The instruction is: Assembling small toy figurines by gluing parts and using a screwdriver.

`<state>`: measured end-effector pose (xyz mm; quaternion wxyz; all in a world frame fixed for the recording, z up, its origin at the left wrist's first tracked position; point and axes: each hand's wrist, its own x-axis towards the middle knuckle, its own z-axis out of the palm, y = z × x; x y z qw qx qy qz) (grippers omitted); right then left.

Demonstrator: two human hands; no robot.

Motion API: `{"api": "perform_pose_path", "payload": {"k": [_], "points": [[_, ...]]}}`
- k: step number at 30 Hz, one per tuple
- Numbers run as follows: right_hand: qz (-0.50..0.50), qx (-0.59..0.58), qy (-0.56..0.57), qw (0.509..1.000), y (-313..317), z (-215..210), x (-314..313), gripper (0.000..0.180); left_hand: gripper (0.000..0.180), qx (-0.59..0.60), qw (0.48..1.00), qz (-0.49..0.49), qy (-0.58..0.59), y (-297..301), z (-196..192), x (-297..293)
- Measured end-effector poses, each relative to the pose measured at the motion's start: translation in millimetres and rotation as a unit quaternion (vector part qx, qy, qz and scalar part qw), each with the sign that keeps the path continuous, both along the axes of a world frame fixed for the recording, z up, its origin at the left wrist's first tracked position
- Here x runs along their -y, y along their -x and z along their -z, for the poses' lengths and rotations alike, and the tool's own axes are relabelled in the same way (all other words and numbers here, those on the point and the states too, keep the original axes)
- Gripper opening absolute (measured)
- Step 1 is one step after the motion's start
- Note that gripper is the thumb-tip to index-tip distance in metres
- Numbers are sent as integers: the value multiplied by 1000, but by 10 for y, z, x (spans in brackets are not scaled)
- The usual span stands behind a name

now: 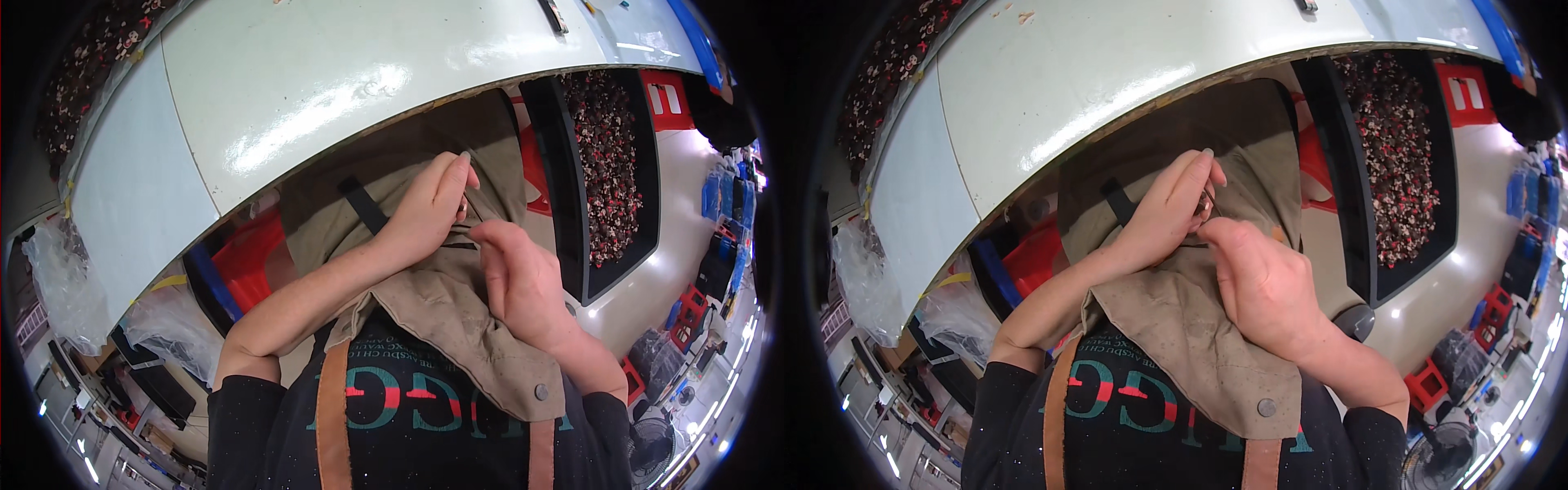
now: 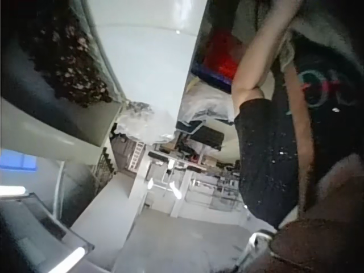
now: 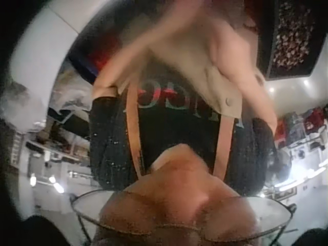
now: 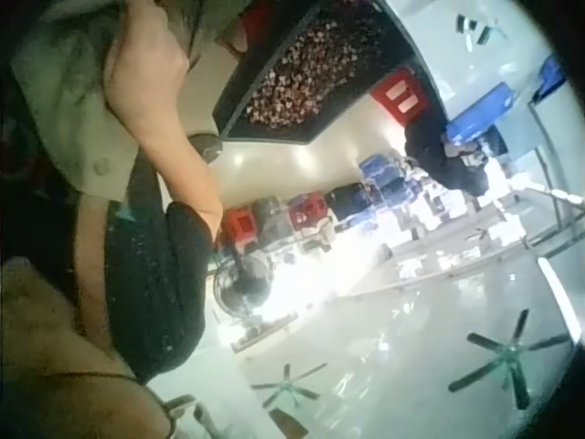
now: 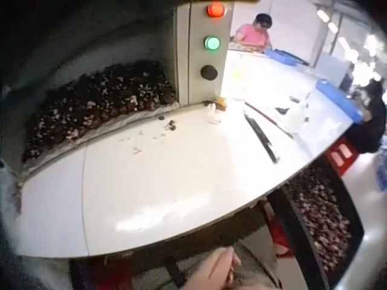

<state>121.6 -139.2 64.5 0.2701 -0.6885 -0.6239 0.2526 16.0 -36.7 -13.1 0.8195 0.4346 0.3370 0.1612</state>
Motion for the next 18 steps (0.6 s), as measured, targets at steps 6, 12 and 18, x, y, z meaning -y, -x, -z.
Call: {"api": "perform_pose_path", "payload": {"k": [6,12,18], "points": [[1,-23,37,999,-20,47,75,15,33,-15,999,47,-8,3,66,32],[69,-186,191,961,-358,-220,-132,13,34,-15,992,124,19,-22,119,93],[0,-235,259,937,-809,-326,-403,18,34,0,985,154,76,-108,-23,101]]}}
